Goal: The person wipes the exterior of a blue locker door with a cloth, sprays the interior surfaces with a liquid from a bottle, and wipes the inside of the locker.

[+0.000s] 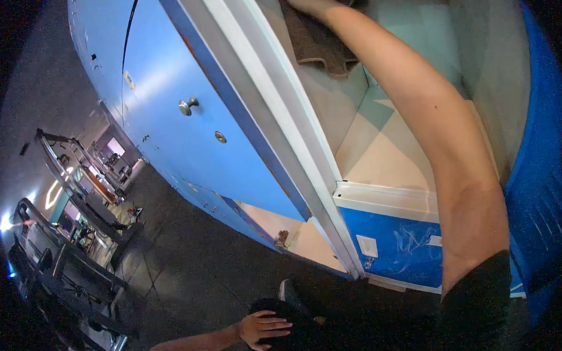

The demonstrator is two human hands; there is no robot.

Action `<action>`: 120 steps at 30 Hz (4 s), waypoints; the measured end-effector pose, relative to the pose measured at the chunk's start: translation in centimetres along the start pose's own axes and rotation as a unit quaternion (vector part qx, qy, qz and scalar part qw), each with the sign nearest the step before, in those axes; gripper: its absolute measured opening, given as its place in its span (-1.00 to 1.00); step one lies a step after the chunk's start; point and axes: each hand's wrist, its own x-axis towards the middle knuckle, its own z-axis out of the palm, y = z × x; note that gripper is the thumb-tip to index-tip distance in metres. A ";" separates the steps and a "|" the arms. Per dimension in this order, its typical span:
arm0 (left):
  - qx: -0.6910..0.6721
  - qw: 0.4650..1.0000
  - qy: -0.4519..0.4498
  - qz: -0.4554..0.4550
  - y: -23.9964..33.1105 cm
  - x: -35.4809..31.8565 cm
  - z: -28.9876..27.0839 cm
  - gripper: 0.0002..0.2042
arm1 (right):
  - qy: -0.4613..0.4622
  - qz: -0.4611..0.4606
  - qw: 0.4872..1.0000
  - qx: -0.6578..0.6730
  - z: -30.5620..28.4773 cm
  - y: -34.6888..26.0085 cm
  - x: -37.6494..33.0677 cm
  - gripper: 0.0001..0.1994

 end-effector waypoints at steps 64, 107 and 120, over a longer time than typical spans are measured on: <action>-0.021 0.998 0.046 0.028 -0.7 0.7 -0.8 -0.35 | -0.004 -0.080 0.992 -0.101 -2.3 11.2 2.2 -0.30; 0.000 0.991 0.116 0.072 1.2 1.7 -2.4 -0.41 | -0.116 -0.126 0.984 0.048 0.4 -4.2 0.2 -0.13; 0.000 1.000 0.026 0.016 -0.3 0.3 -0.1 -0.37 | -0.074 0.085 0.992 -0.051 -2.3 11.9 0.6 -0.13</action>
